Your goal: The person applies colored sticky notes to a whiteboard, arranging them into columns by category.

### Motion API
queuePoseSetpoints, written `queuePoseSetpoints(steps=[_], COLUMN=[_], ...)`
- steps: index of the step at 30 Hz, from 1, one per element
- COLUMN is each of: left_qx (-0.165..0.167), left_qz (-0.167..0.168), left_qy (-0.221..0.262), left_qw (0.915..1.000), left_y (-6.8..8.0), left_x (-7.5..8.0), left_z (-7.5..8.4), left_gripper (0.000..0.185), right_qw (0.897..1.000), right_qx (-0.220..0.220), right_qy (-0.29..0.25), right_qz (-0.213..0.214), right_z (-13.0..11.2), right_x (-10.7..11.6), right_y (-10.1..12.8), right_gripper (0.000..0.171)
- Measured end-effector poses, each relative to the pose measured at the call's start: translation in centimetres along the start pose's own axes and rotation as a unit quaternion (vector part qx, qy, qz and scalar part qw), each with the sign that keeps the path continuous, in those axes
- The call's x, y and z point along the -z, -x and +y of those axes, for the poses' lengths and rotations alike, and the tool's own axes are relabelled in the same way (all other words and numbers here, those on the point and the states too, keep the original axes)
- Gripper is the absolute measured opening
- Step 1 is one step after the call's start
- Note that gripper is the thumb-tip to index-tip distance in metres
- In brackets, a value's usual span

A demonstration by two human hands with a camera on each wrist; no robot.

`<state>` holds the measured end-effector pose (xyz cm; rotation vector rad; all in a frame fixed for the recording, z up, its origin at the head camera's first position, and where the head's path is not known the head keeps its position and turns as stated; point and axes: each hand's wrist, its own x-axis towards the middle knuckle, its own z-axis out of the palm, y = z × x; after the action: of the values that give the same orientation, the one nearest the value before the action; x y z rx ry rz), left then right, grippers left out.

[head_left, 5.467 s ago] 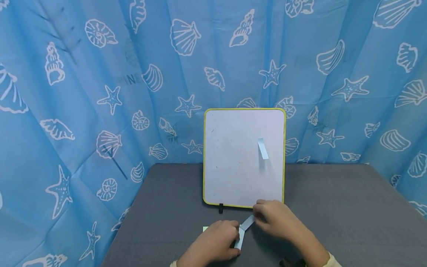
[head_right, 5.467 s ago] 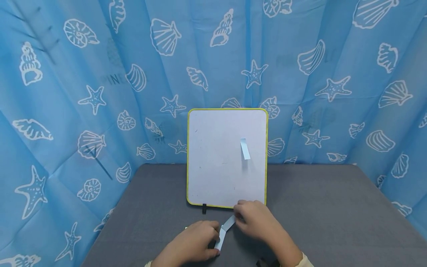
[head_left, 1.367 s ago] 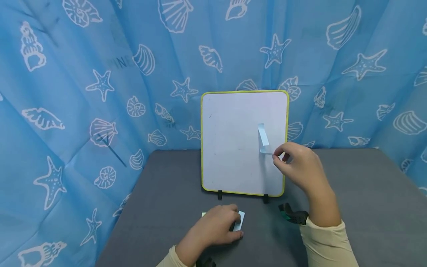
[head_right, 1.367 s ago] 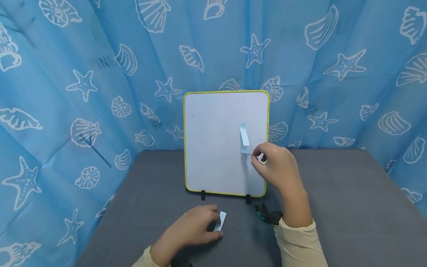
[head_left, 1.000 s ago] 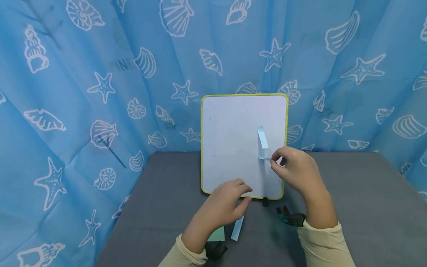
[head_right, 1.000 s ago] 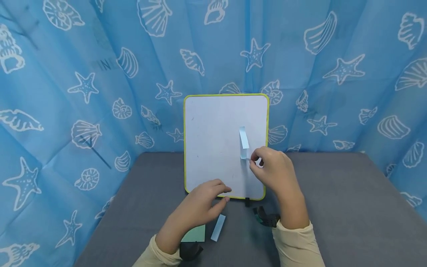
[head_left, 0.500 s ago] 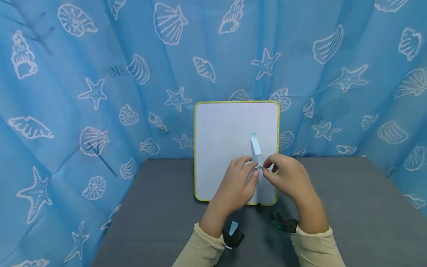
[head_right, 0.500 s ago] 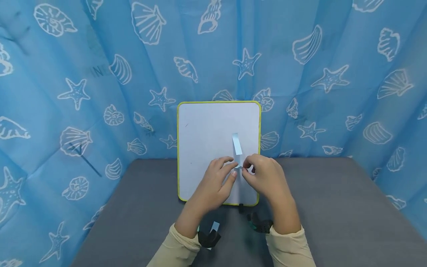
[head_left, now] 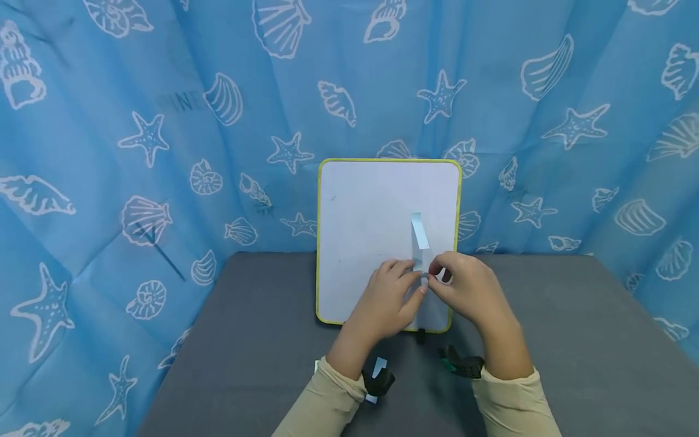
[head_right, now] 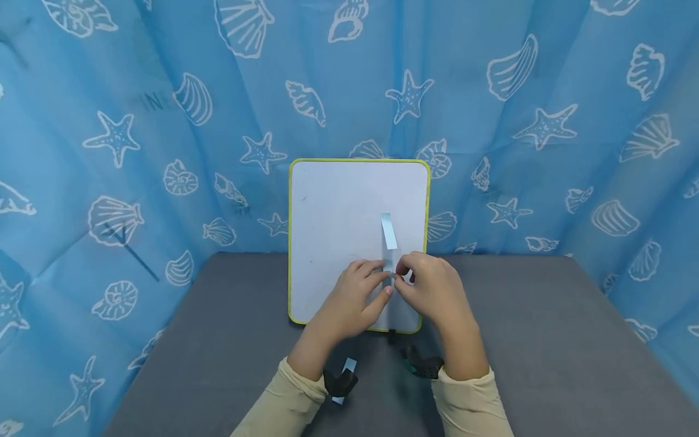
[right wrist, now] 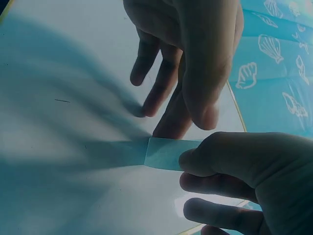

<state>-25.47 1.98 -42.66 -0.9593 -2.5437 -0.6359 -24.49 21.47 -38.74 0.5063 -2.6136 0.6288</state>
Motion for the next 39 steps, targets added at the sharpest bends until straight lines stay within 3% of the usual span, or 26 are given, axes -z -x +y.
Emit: queuePoseSetpoints(steps=[12, 20, 39], left_qx=[0.012, 0.015, 0.008], left_qz=[-0.03, -0.044, -0.048], left_qy=[-0.033, -0.056, -0.046], left_qw=[0.9989, 0.9974, 0.9978], left_y=[0.7, 0.8, 1.0], left_x=[-0.4, -0.6, -0.7], left_z=[0.3, 0.5, 0.4], left_gripper=[0.045, 0.045, 0.041], right_qw=[0.998, 0.994, 0.986], right_qx=[-0.025, -0.048, -0.061], right_qy=[-0.019, -0.021, -0.035], right_qz=[-0.055, -0.099, -0.152], right_z=[0.0, -0.1, 0.0], right_x=[0.0, -0.1, -0.6], right_y=[0.3, 0.3, 0.4], right_gripper=[0.003, 0.034, 0.058])
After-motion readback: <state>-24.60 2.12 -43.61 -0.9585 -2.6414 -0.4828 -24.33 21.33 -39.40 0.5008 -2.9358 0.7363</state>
